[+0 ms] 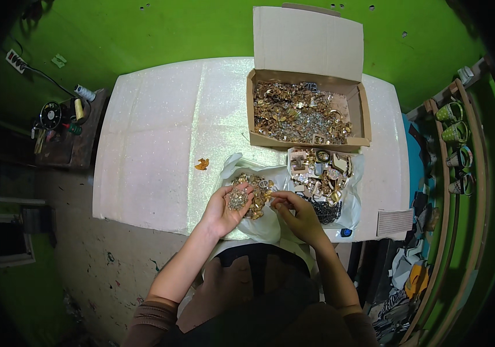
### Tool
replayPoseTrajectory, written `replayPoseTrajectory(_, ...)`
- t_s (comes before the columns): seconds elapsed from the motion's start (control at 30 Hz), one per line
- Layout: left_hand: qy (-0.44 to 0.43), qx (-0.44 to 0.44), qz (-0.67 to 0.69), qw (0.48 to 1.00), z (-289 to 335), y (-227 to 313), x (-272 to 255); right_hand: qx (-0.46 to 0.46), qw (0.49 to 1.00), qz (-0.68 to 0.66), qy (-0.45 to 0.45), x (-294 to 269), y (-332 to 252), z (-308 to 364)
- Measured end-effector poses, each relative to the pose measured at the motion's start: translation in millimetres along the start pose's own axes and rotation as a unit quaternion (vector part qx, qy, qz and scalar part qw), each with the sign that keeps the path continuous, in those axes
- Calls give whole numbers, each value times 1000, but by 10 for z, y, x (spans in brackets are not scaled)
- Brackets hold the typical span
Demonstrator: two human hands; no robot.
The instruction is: Sorting through small metal and plastic shoe components in a box.
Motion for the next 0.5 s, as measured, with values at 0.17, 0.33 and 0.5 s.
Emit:
replayPoseTrajectory(0.17,-27,-14,-2,1000,87,4,109,-9,1000,-6,0,-1,12,8)
replayPoseTrajectory(0.33,-54,-29,-21,998,132,-13,186,-11,1000,-13,3,-34,2,23)
replayPoseTrajectory(0.5,-47,-13,-91,995,135,-3,184,4,1000,-14,2,-37,13,37)
Point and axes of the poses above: each hand's wrist, its own z-axis away from the middle knuckle, its own x-axis out of the palm, y = z × x, the point moved 9 cm from there along -z, towards the middle knuckle, and after that the axes turned 1 degree about x, right-handed, at the moved point
